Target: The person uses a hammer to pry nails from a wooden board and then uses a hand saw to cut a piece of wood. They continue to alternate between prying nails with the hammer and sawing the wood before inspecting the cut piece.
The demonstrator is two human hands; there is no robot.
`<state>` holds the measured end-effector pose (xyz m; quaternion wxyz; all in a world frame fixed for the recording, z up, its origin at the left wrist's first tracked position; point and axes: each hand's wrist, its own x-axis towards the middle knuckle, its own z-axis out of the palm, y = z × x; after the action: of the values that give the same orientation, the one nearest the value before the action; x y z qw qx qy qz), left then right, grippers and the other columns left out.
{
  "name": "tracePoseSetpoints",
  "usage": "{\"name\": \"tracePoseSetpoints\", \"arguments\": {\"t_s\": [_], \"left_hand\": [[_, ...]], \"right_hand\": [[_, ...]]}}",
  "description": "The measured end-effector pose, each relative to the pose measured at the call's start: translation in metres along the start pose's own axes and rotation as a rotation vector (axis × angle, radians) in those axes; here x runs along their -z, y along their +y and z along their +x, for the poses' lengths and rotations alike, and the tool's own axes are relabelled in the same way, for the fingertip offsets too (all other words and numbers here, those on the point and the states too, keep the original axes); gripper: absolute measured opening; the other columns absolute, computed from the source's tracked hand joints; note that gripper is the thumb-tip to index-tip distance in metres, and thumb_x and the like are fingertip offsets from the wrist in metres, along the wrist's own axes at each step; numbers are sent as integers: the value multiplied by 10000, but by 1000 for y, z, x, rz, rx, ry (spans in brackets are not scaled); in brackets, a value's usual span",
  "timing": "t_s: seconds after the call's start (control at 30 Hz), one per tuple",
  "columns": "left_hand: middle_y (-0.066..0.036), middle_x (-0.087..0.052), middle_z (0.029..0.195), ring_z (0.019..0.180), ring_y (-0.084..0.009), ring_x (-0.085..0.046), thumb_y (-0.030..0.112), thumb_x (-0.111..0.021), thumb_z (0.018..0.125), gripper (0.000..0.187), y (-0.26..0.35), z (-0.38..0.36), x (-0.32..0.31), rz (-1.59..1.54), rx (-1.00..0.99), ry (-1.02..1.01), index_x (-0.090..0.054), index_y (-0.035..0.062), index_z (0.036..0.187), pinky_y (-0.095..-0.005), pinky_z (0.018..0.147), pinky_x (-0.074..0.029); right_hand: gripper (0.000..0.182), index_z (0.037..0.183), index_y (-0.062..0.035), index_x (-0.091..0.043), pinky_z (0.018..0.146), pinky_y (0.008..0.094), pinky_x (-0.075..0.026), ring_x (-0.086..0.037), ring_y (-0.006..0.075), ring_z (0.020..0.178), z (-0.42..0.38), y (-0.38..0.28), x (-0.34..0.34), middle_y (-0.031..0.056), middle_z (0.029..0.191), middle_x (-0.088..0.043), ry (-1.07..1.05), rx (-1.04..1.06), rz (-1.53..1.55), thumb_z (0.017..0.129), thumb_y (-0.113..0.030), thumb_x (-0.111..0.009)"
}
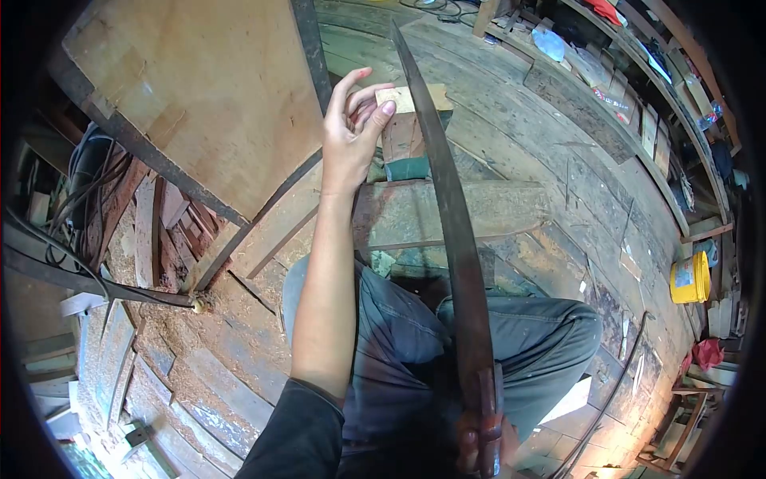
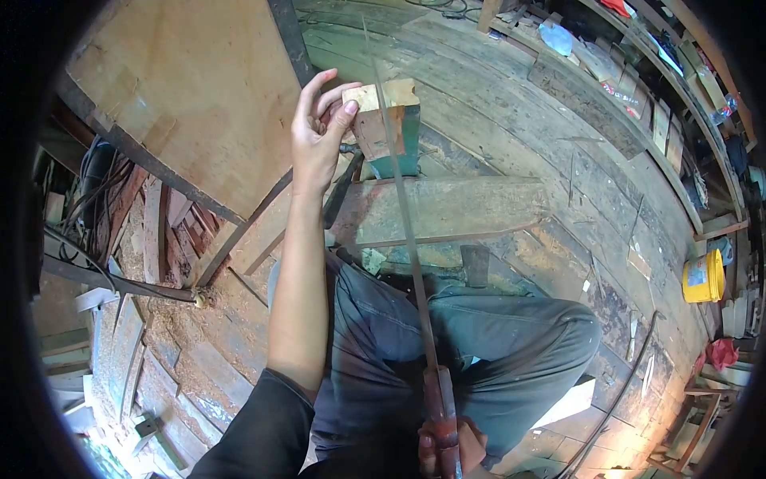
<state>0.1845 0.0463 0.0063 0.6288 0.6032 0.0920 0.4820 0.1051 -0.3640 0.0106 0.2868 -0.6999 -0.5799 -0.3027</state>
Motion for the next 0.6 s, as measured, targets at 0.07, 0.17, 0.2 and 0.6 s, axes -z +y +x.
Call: {"name": "tracePoseSetpoints", "arguments": {"t_s": [0.07, 0.17, 0.2, 0.6], "left_hand": [[-160, -639, 1237, 1124, -194, -612, 87, -668, 940, 566, 2, 0, -1, 14, -1, -25, -392, 23, 1429, -327, 942, -526], [-153, -641, 1232, 1122, -189, -610, 93, -669, 938, 570, 4, -2, -4, 40, -6, -43, -394, 31, 1434, -327, 942, -525], [-150, -642, 1229, 1121, -186, -609, 96, -670, 937, 573, 4, -2, -5, 55, -3, -36, -395, 35, 1436, -326, 941, -524], [-150, -624, 1246, 1123, -189, -614, 29, -659, 933, 484, -8, -5, -10, 143, -114, 102, -454, 12, 1371, -307, 973, -498]], "right_hand": [[189, 966, -13, -658, 407, 344, -392, -567, 247, 484, 6, 8, -9, 106, 637, -592, 217, 210, -183, 778, -15, -651], [83, 854, -26, -664, 512, 311, -468, -603, 238, 539, 57, 8, -12, 61, 668, -609, -152, -465, 431, 794, -76, -690], [88, 861, -18, -662, 513, 309, -464, -598, 240, 541, 81, 15, -23, 64, 668, -600, -189, -503, 409, 805, -79, -690], [323, 863, 12, -688, 603, 280, -500, -628, 154, 601, 139, 59, -98, 74, 737, -653, 229, -778, 792, 933, -301, -653]]}}
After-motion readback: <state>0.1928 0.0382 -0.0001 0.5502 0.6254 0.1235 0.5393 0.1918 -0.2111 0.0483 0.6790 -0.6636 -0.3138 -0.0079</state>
